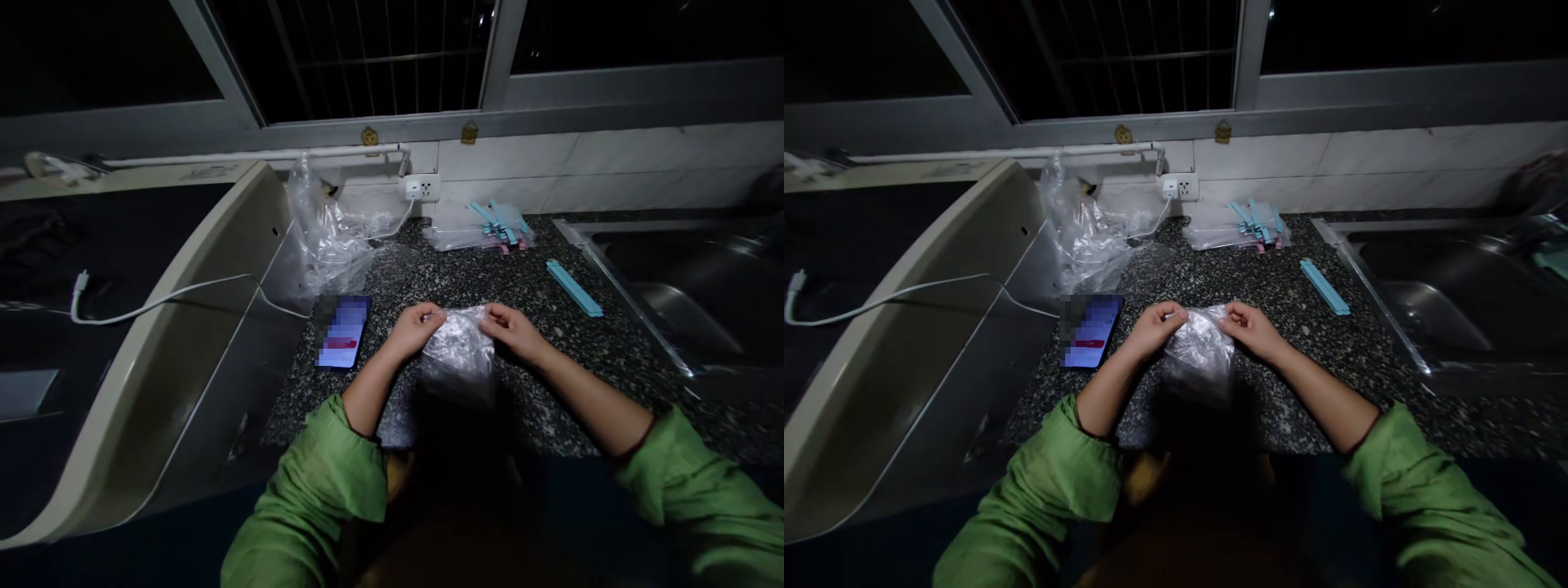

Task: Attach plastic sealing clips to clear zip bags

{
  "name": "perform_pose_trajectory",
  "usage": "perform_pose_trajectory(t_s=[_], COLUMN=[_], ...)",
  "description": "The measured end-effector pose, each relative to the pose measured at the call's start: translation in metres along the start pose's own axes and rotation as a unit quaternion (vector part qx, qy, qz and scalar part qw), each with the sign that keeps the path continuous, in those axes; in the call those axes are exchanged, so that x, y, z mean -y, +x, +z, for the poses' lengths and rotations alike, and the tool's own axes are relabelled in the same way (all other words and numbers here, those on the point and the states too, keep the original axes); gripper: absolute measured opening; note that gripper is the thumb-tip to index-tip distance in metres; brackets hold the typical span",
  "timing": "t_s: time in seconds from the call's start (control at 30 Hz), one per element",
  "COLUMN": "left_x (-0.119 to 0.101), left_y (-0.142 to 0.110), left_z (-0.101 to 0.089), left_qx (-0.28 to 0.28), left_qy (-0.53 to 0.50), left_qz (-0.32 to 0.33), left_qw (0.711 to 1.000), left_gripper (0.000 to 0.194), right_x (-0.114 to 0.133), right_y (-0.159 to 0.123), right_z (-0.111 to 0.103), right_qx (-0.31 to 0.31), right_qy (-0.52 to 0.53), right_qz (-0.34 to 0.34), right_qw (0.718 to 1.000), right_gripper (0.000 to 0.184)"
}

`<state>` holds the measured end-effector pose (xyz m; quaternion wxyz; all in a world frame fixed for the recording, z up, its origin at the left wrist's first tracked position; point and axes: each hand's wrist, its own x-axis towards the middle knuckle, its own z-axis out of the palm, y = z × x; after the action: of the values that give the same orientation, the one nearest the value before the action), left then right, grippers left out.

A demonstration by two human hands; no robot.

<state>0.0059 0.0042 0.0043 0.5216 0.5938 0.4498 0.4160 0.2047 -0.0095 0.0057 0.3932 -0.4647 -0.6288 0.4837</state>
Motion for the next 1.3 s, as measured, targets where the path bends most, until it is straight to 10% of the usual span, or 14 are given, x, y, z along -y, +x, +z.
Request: perform_pose_trajectory(t_s=[0.13, 0.3, 0.4, 0.6, 0.83, 1.03, 1.3], left_x=[0.000, 0.003, 0.005, 0.008, 0.009, 0.009, 0.011], left_y=[-0.001, 0.002, 0.003, 0.006, 0.002, 0.001, 0.005], left_z=[0.001, -0.020, -0.031, -0.021, 0.001, 0.003, -0.001], left_qx=[0.015, -0.222, -0.272, -0.174, 0.044, -0.023, -0.096], left_qy=[0.071, 0.280, 0.339, 0.167, -0.099, -0.103, -0.161], left_qz=[-0.003, 0.030, -0.019, 0.112, -0.031, -0.051, -0.005], left_qw=[0.997, 0.933, 0.900, 0.964, 0.994, 0.993, 0.982], left_gripper=[0.023, 0.030, 0.041, 0.034, 0.046, 0.041, 0.035], right_x=[-0.002, -0.011, -0.013, -0.013, -0.014, -0.011, -0.013], right_y=[0.001, 0.004, 0.005, 0.004, 0.004, 0.004, 0.001], right_z=[0.001, 0.000, 0.001, 0.002, -0.002, -0.003, 0.006], right_qx=[-0.037, -0.072, -0.074, -0.094, -0.150, -0.152, 0.028], right_qy=[-0.029, -0.060, -0.067, -0.066, -0.077, -0.055, -0.054], right_qz=[-0.008, -0.014, -0.018, -0.041, -0.053, -0.051, 0.029], right_qw=[0.999, 0.996, 0.995, 0.993, 0.984, 0.985, 0.998], right_gripper=[0.040, 0.042, 0.041, 0.039, 0.033, 0.032, 0.039])
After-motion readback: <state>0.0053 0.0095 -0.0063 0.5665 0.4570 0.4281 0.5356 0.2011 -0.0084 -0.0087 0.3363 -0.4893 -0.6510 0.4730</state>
